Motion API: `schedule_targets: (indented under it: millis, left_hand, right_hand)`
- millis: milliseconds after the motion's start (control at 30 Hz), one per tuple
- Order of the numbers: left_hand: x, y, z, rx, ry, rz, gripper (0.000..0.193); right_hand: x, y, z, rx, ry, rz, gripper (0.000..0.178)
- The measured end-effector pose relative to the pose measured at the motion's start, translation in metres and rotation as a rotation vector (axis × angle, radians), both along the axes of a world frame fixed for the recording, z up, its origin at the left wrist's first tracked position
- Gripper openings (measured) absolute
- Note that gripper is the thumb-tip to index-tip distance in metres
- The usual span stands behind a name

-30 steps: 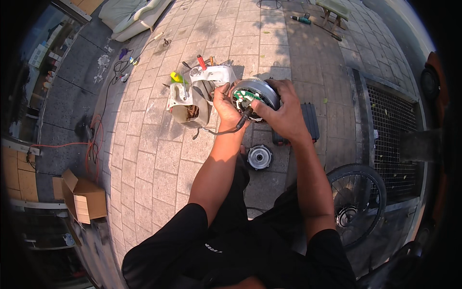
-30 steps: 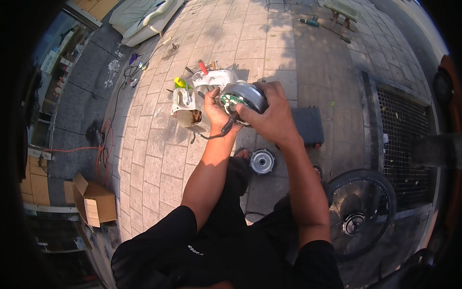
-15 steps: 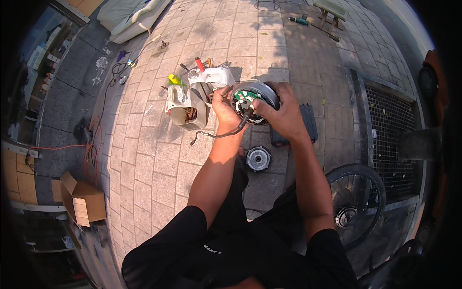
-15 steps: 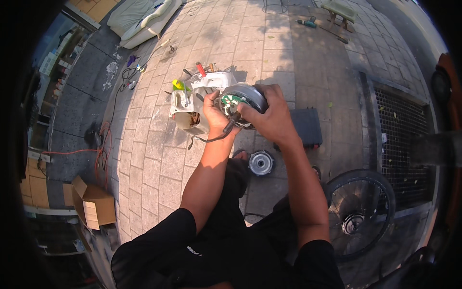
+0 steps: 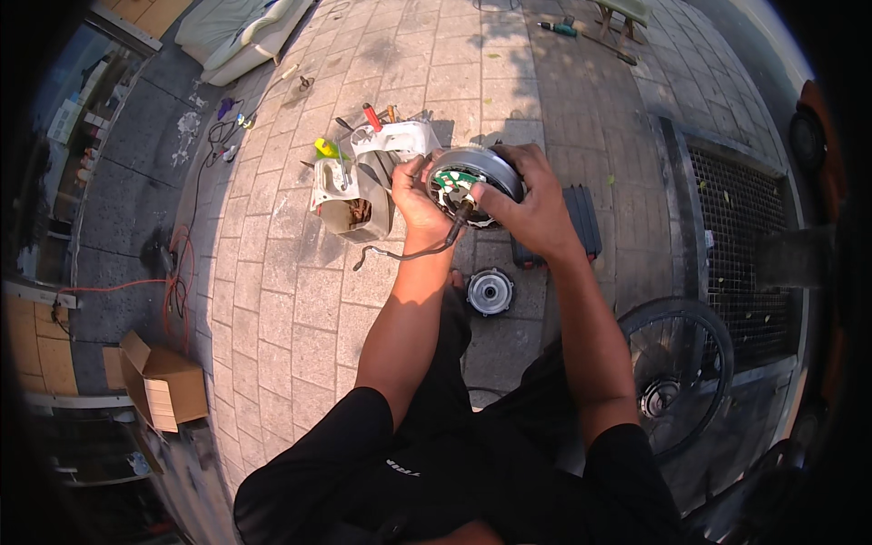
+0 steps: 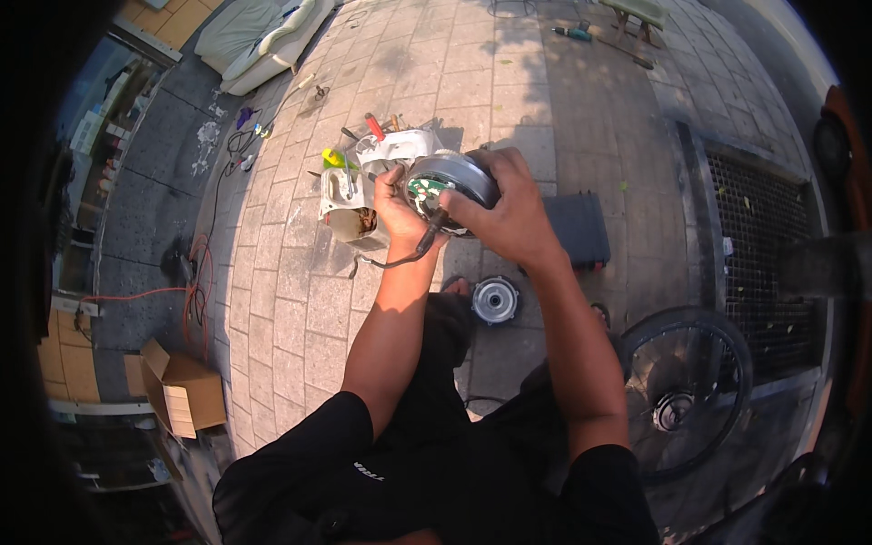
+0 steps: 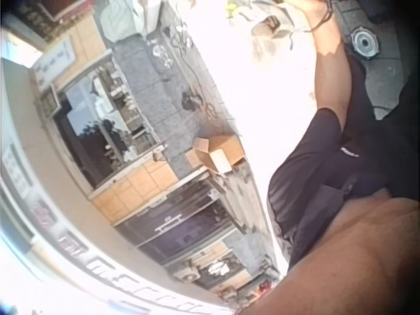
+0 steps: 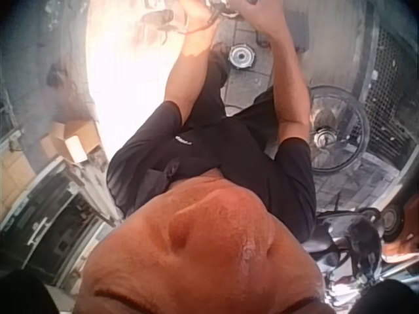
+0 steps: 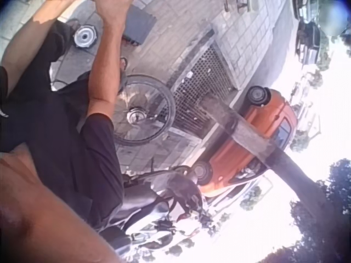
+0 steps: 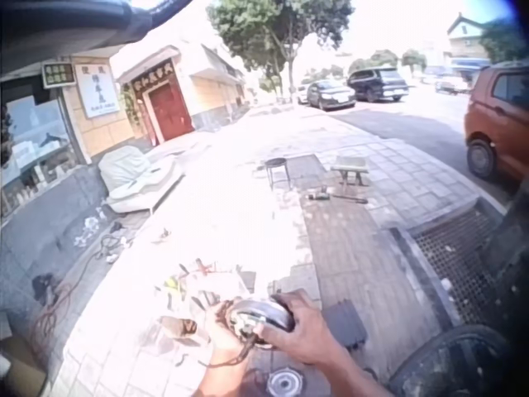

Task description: The person holds a disassembled electric motor component, likely a stator, and rotates it to inspect the internal windings and structure. The person turns the object over in their hands to view different angles while sitting on the ground.

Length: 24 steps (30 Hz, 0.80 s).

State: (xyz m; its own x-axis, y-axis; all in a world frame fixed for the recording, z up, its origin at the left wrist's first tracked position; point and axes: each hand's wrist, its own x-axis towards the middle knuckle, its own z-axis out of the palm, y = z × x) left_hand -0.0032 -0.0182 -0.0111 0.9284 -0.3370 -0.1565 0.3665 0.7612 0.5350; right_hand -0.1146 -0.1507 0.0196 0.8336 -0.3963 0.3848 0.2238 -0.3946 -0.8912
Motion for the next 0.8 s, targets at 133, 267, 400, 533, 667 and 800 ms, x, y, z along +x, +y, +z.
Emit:
schedule_targets:
  millis: [133,267,400,533,667,800]
  left_hand:
    - [0.0034,0.0034,-0.0030,-0.043,-0.033,-0.045,0.041]
    - [0.0018,0.0027,0.0010,-0.057,-0.030,-0.043,0.041]
    - [0.0020,0.0025,-0.0001,-0.065,-0.002,-0.034,0.040]
    - [0.0036,0.0031,-0.0017,-0.059,-0.006,-0.017,0.039]
    - [0.0062,0.0045,-0.0042,-0.070,-0.013,-0.019,0.037]
    - [0.0030,0.0035,0.0014,-0.065,0.007,-0.025,0.036]
  right_hand:
    - [-0.0009,0.0020,0.0020,-0.015,-0.021,0.012,0.071]
    - [-0.0022,0.0015,0.0031,-0.030,-0.041,0.014,0.071]
    - [-0.0029,0.0024,0.0048,0.005,-0.042,0.029,0.072]
    - [-0.0034,0.0021,0.0055,0.007,-0.025,0.037,0.072]
    - [-0.0027,0.0021,0.0044,0.008,-0.026,0.040,0.073]
    - [-0.0016,0.0025,0.0015,0.013,-0.037,0.037,0.073]
